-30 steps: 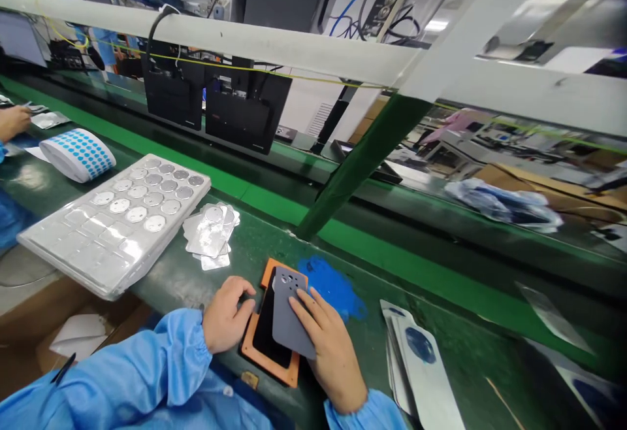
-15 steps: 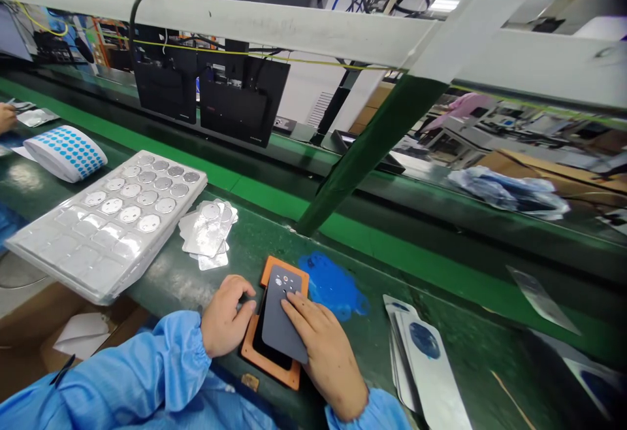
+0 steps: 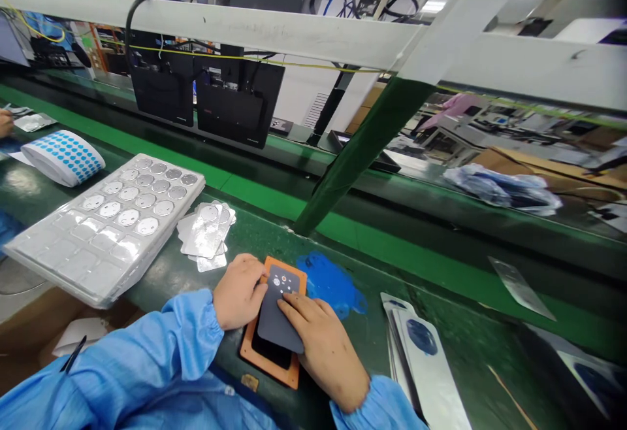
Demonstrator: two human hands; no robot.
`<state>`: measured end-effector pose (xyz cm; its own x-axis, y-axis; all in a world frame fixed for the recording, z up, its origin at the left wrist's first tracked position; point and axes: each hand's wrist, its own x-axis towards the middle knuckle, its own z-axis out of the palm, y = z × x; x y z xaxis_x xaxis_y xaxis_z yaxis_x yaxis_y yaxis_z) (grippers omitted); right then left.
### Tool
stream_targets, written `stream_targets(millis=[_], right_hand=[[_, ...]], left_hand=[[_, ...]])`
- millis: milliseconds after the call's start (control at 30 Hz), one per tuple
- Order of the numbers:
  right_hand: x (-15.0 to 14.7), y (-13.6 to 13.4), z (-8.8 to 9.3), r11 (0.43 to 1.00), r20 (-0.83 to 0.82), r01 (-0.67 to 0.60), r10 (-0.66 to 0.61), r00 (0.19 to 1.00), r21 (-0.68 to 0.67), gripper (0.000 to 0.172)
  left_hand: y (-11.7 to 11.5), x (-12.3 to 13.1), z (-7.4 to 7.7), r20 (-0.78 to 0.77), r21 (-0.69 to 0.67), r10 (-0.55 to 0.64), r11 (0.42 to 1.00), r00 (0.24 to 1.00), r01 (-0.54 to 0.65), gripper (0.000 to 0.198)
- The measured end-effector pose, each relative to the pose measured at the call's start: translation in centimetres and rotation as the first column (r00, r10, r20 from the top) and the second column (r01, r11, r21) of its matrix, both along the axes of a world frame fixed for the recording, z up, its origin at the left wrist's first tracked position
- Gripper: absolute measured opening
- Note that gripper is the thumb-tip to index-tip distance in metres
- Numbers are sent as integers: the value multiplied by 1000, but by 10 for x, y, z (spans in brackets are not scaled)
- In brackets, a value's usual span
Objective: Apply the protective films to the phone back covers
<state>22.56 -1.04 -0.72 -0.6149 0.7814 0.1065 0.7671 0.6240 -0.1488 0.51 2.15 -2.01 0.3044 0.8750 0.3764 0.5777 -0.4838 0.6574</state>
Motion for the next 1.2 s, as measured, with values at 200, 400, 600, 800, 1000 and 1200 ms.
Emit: stream_targets(millis=[200, 400, 600, 800, 1000, 1200], right_hand=[[10, -7, 6, 1000, -53, -15, 13, 998, -23, 54], [2, 43, 19, 999, -148, 26, -29, 989, -24, 42], [-62, 101, -16, 963, -268, 253, -221, 938, 90, 42], [-74, 104, -41, 959, -185, 246, -218, 958, 143, 50], [-65, 90, -21, 920, -335, 245, -136, 932, 307, 47], [-5, -7, -48, 836, -418, 507, -391, 820, 212, 42]], left_hand=[[22, 18, -4, -331, -2, -57, 998, 942, 60, 27], [19, 19, -4, -402, 28, -27, 999, 915, 42, 24], [6, 15, -8, -311, -1, 114, 993, 944, -121, 25], [-21, 6, -15, -249, -130, 125, 978, 961, -161, 39], [-34, 6, -16, -187, -197, 136, 965, 973, -173, 39], [-39, 9, -22, -58, -165, 130, 977, 990, -137, 30]])
